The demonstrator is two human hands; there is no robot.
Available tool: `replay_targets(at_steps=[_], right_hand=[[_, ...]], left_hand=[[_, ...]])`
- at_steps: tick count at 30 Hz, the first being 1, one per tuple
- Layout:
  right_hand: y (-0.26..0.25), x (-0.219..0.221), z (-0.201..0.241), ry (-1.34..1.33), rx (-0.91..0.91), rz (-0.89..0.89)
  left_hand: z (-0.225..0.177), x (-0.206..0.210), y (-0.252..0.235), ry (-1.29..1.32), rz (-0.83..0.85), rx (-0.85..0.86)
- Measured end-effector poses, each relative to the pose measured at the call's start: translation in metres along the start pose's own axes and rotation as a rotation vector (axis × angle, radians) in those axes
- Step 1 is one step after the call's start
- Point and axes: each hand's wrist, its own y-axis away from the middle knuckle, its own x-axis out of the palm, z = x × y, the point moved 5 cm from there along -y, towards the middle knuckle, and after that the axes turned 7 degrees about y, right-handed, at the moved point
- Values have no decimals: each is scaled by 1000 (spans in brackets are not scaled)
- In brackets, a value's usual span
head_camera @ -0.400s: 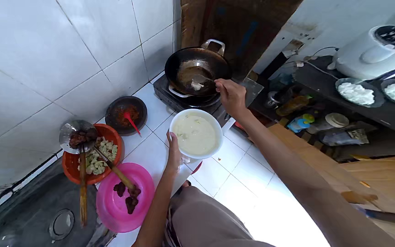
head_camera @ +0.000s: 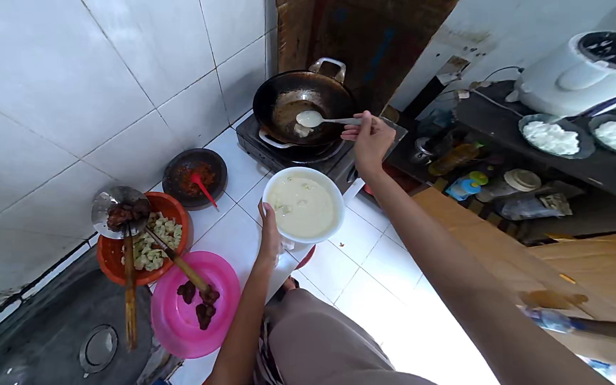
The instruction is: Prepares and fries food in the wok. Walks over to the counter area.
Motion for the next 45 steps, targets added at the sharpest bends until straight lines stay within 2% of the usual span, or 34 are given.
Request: replay_targets(at_steps=[2, 5, 11, 14, 17, 19, 22, 24, 26, 32, 34, 39, 45], right_hand=[[-3, -4, -6, -145, 257, -23], [2, -12, 0, -282, 496, -44], [15, -37, 25, -436, 582, -35], [39, -55, 48, -390, 514, 72], [78, -71, 65, -234, 325, 246], [102, -81, 70, -72, 96, 328], [131, -89, 76, 188, -431, 350], [143, -88, 73, 266, -611, 368], [148, -84, 63, 238, -532, 376], [152, -66, 41, -19, 208, 438], [151, -68, 41, -71, 273, 401], [145, -87, 67, -44, 52, 307], [161, -92, 90, 57, -446, 304]], left_hand=[[0, -1, 1, -6, -8, -4], [-1, -2, 2, -4, -14, -5], [-1, -4, 4, -5, -34, -14], [-4, -6, 7, -21, -36, -3], [-6, -8, 9, -27, -33, 7], [-6, -9, 11, -25, -43, 16], [-8, -12, 15, -11, -50, 0], [-9, -11, 18, -5, -49, -7], [-8, -10, 19, -10, -43, 6], [1, -6, 26, -31, -16, -19], [1, -6, 29, -33, -1, -25], [0, -11, 34, -16, -4, -18], [-3, -14, 39, 13, 7, 12]])
